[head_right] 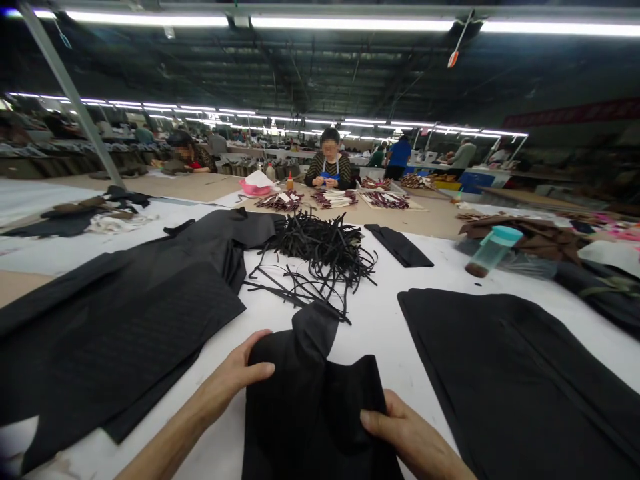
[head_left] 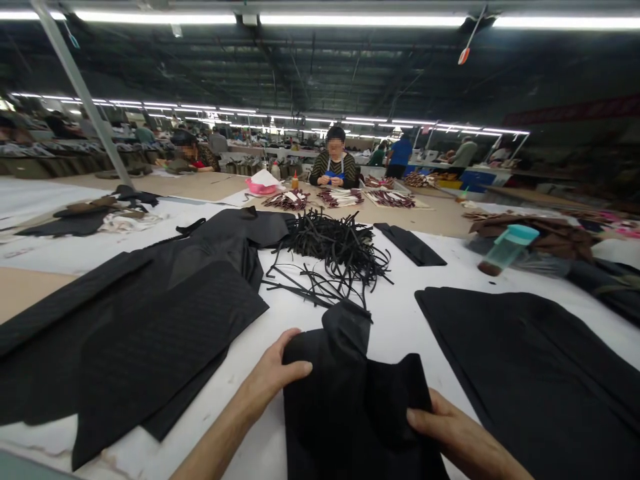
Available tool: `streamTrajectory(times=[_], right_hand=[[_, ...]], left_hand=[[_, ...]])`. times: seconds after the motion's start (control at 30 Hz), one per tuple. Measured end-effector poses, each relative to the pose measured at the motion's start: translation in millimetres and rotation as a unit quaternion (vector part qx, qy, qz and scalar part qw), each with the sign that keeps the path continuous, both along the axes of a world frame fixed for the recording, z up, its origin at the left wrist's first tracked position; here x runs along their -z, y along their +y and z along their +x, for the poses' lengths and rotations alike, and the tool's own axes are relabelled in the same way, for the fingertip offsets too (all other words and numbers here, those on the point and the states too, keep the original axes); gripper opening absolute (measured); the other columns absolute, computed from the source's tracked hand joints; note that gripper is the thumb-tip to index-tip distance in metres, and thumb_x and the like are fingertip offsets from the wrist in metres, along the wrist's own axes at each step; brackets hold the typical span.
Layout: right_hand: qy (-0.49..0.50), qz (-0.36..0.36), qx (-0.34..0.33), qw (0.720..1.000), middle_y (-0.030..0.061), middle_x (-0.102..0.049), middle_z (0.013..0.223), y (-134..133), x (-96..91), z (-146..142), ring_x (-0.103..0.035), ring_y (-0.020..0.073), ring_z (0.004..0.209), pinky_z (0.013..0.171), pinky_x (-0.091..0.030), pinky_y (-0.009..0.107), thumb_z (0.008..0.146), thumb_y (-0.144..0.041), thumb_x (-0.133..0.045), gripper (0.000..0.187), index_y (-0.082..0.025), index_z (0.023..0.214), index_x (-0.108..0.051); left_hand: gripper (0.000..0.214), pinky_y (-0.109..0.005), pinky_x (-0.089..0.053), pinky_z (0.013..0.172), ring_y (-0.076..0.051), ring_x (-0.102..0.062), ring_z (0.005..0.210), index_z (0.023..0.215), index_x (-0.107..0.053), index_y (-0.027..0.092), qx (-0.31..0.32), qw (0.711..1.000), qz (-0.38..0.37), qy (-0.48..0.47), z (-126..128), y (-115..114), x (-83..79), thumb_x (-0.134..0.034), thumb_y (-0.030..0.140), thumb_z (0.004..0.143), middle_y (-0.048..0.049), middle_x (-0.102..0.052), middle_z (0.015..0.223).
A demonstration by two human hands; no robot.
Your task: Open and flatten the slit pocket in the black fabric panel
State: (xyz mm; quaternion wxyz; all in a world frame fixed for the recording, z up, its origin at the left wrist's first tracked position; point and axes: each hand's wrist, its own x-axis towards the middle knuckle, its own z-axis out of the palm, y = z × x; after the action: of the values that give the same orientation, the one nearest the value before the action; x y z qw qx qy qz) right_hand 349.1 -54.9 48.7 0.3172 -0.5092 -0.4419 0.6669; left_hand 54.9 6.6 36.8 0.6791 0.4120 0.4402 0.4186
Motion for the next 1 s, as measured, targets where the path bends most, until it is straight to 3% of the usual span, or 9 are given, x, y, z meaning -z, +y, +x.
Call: streamTrajectory(times=[0.1, 0.17, 0.23, 0.37, 0.47, 0.53, 0.73, 0.83, 1.0], right_hand=[[0.007, 0.003, -0.002, 1.000, 0.0063, -0.067, 0.087, 9.7, 4.7, 2.6, -0.060, 0.0268, 0.089, 0.083, -0.043, 0.039, 0.068, -0.047, -0.067, 0.043, -0.015, 0.096, -0.065], [-0.030, 0.026, 0.004, 0.999, 0.0071, -0.067, 0.089, 17.7, 9.6, 4.3, -0.061, 0.0272, 0.089, 0.083, -0.044, 0.040, 0.071, -0.047, -0.063, 0.042, -0.015, 0.098, -0.064], [-0.155, 0.079, 0.050, 0.984, 0.0086, -0.066, 0.095, 22.6, 13.1, 3.2, -0.060, 0.0287, 0.093, 0.084, -0.044, 0.042, 0.072, -0.046, -0.058, 0.041, -0.016, 0.099, -0.063], [-0.405, 0.217, 0.181, 0.869, 0.0098, -0.059, 0.115, 13.6, 7.7, -21.1, -0.055, 0.0285, 0.105, 0.091, -0.043, 0.041, 0.075, -0.047, -0.049, 0.041, -0.022, 0.106, -0.058], [-0.394, 0.280, 0.067, 0.873, 0.0054, -0.062, 0.111, -1.4, -1.4, -56.3, -0.059, 0.0224, 0.100, 0.084, -0.049, 0.031, 0.079, -0.043, -0.051, 0.036, -0.025, 0.110, -0.057], [-0.398, 0.317, 0.020, 0.861, 0.0074, -0.062, 0.114, -7.4, -1.8, -78.6, -0.059, 0.0229, 0.102, 0.086, -0.050, 0.031, 0.075, -0.038, -0.058, 0.045, -0.022, 0.118, -0.054], [-0.459, 0.472, 0.009, 0.753, 0.0152, -0.056, 0.124, -7.7, 19.2, -100.7, -0.055, 0.0258, 0.111, 0.090, -0.049, 0.036, 0.075, -0.013, -0.047, 0.056, -0.011, 0.131, -0.042], [-0.455, 0.471, -0.008, 0.756, 0.0126, -0.064, 0.110, -6.8, 18.2, -95.6, -0.064, 0.0220, 0.094, 0.077, -0.054, 0.029, 0.081, -0.012, -0.041, 0.047, -0.013, 0.128, -0.045], [-0.439, 0.460, -0.022, 0.771, 0.0029, -0.064, 0.074, -3.9, 0.1, -90.1, -0.064, 0.0161, 0.064, 0.060, -0.049, 0.022, 0.090, -0.016, -0.035, 0.026, -0.020, 0.093, -0.060]], left_hand=[[0.044, -0.042, -0.047, 0.084, -0.029, -0.065, 0.083, 0.096, -0.066, 0.009, 0.033, 0.997, -0.049, -0.042, 8.6, 0.7, -3.1, -0.078, 0.022, 0.055, -0.0139, -0.071, 0.090], [0.036, -0.040, -0.047, 0.083, -0.028, -0.065, 0.081, 0.089, -0.067, 0.009, 0.018, 0.995, -0.068, -0.065, 14.4, -4.2, 0.9, -0.076, 0.025, 0.059, -0.0125, -0.072, 0.084], [0.035, -0.037, -0.046, 0.086, -0.026, -0.065, 0.086, 0.093, -0.067, 0.012, 0.000, 0.993, -0.074, -0.091, 18.8, -11.6, 4.8, -0.073, 0.029, 0.063, -0.0107, -0.071, 0.089], [0.034, -0.035, -0.046, 0.087, -0.026, -0.064, 0.091, 0.097, -0.067, 0.013, -0.021, 0.987, -0.082, -0.134, 25.9, -25.1, 5.4, -0.072, 0.032, 0.068, -0.0100, -0.071, 0.094], [0.034, -0.035, -0.046, 0.086, -0.026, -0.064, 0.089, 0.098, -0.068, 0.012, -0.025, 0.985, -0.083, -0.150, 34.4, -31.2, 0.2, -0.071, 0.033, 0.071, -0.0109, -0.071, 0.093], [0.035, -0.035, -0.046, 0.085, -0.026, -0.064, 0.089, 0.099, -0.068, 0.012, -0.029, 0.985, -0.074, -0.155, 40.8, -34.8, -3.9, -0.071, 0.035, 0.072, -0.0109, -0.071, 0.093], [0.031, -0.030, -0.046, 0.080, -0.021, -0.061, 0.087, 0.100, -0.068, 0.016, -0.019, 0.989, -0.036, -0.145, 43.9, -42.4, -7.3, -0.070, 0.033, 0.073, -0.0068, -0.070, 0.090], [0.027, -0.027, -0.045, 0.076, -0.018, -0.060, 0.080, 0.097, -0.069, 0.016, 0.011, 0.996, 0.002, -0.094, 35.1, -41.2, -8.5, -0.068, 0.033, 0.076, -0.0038, -0.069, 0.082], [0.027, -0.030, -0.044, 0.079, -0.019, -0.058, 0.080, 0.096, -0.069, 0.015, 0.111, 0.992, 0.046, -0.036, 22.9, -36.1, -21.9, -0.064, 0.034, 0.078, -0.0034, -0.068, 0.080]])
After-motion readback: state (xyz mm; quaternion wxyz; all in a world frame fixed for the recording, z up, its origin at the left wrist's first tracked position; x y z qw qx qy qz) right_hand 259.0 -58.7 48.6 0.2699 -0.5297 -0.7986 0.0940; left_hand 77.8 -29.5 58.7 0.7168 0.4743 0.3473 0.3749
